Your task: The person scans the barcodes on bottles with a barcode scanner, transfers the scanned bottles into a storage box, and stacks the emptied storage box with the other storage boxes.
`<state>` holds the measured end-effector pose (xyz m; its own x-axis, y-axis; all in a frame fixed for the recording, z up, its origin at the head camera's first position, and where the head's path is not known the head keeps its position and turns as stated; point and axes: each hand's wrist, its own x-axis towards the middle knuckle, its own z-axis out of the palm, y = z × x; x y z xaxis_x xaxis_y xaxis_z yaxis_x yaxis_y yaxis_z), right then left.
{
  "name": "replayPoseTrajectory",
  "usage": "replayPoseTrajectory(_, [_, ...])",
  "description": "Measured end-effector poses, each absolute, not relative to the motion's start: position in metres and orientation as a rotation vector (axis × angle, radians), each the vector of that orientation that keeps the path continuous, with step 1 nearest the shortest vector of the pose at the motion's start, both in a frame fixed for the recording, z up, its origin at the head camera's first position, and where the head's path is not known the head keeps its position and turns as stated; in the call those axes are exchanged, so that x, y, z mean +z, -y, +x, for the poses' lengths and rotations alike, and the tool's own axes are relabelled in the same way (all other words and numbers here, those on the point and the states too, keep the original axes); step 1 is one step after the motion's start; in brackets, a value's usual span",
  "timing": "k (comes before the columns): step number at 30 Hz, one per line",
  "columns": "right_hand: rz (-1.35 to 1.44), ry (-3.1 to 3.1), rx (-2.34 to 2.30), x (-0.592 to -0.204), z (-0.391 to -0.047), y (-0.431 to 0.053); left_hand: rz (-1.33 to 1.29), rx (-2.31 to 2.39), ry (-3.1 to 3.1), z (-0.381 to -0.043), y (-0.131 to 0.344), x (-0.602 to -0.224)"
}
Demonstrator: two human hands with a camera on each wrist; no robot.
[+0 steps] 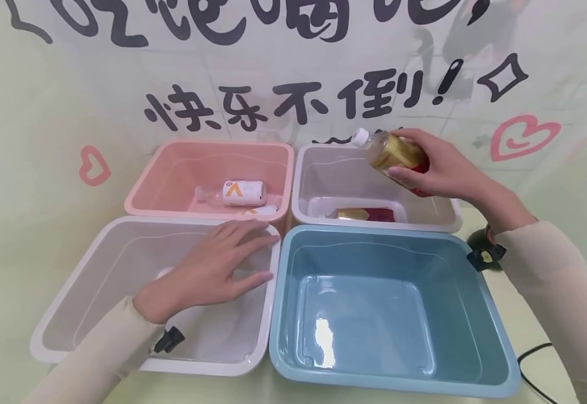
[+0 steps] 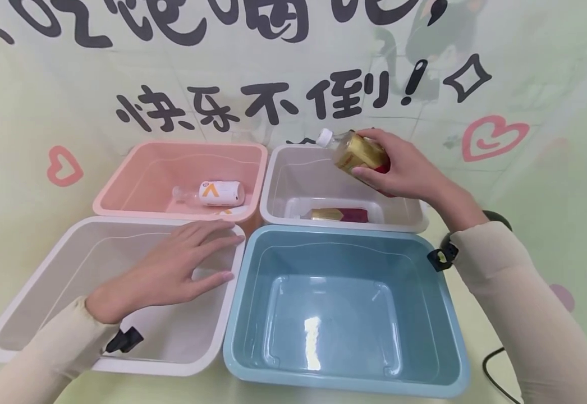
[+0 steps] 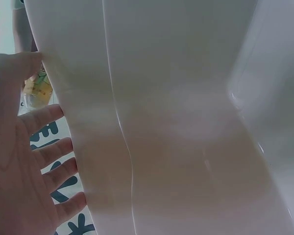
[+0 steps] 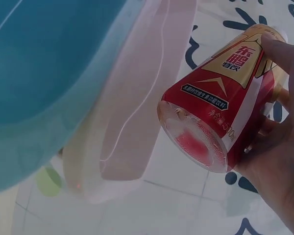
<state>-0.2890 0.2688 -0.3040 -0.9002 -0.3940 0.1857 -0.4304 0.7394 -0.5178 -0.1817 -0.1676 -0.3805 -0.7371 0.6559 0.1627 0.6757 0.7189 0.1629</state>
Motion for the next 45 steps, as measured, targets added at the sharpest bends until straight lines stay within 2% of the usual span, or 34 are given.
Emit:
replayPoseTrajectory(8, [0.805, 2.833, 0.773, -0.307, -0.306, -0.257, -1.106, -0.334, 2.802, -0.180, 0.167, -0.379])
replayPoseTrajectory(18, [0.907, 2.815, 0.669, -0.312, -0.312, -0.250, -1.112, -0.331, 2.831, -0.180, 0.165, -0.381])
replayPoseTrajectory(28, [0.841, 2.882, 0.641, -0.310, -0.316, -0.249, -1.118, -0.318, 2.806, -0.178, 0.164, -0.378])
replayPoseTrajectory(45, [0.753, 2.961, 0.597, -0.315, -0.267, -0.257, -1.123, -0.372, 2.801, -0.183, 0.167, -0.382])
